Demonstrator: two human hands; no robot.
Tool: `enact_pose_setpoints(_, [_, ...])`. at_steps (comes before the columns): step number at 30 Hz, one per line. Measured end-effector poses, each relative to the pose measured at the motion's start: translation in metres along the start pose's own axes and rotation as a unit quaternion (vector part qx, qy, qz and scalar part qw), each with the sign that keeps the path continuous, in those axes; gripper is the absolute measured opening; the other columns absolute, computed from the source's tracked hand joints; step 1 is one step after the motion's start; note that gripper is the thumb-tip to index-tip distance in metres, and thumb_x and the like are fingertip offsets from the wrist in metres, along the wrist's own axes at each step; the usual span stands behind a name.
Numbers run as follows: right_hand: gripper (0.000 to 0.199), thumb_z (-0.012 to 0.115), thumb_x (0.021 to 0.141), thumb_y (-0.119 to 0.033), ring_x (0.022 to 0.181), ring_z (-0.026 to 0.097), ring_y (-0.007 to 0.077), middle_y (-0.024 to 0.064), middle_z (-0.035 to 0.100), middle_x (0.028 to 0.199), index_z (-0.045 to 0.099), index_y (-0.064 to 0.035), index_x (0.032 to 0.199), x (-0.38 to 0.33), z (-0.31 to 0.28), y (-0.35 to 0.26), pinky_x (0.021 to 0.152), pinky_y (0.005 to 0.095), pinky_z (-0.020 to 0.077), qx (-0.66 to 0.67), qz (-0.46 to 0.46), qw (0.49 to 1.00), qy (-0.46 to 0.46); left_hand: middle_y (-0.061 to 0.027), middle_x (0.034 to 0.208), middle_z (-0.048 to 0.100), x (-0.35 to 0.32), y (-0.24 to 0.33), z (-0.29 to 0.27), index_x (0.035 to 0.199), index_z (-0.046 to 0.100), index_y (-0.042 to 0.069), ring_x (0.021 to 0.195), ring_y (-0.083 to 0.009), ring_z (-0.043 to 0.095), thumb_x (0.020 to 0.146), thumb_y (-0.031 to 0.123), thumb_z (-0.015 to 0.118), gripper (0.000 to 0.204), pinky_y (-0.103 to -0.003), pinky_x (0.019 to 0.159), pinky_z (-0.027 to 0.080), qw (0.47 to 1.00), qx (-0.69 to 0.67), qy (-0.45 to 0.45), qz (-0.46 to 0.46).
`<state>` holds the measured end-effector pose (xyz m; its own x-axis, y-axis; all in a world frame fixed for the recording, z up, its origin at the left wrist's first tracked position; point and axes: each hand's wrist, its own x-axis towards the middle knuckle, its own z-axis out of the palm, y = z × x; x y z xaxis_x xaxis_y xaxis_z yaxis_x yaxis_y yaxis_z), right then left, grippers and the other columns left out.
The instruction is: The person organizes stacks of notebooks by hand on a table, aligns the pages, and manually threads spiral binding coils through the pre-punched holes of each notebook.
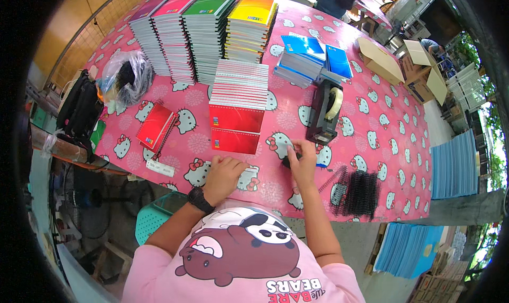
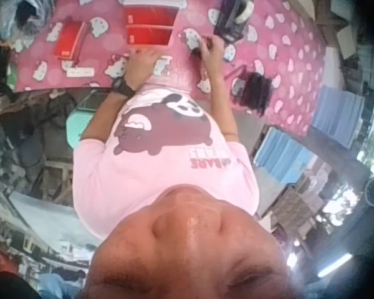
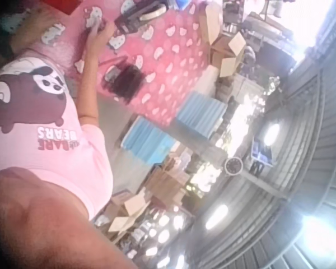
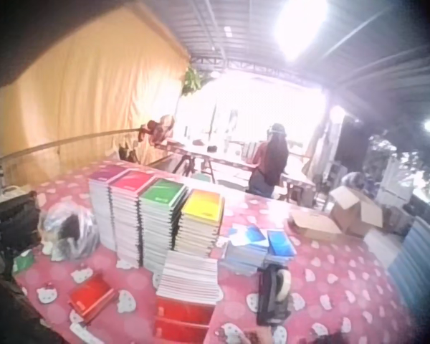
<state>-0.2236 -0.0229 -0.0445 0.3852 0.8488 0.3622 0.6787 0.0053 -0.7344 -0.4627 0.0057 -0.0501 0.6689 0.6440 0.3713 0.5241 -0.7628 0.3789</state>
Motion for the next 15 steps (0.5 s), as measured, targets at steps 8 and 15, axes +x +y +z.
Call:
enact_pose_setpoints(8, [0.025,0.073,0.075,-0.018,0.061,0.055,0.0198,0.0105,0.058,0.068,0.058,0.0005,0.082,0.02,0.074,-0.027,0.057,0.0313,0.0443,0.044,0.027,0.995,-0.085,-0.0013,0.084,0.056,0.0,0.001,-0.002,0.094,0.06,0.012,0.085,-0.0179,0.053,0.076,0.011,0.052,0.02,-0.038,0.08,0.035,1.0,0.018,-0.003,-0.023])
enact_pose_setpoints(15, [0.02,0.071,0.078,-0.011,0.055,0.048,0.0091,0.0035,0.054,0.06,0.054,-0.0007,0.078,0.015,0.073,-0.009,0.052,0.0252,0.0404,0.118,0.077,0.982,-0.123,-0.0013,0.088,0.058,-0.002,-0.001,0.002,0.097,0.061,0.013,0.087,-0.0187,0.053,0.073,0.009,0.056,0.024,-0.037,0.08,0.035,1.0,-0.003,0.012,-0.016])
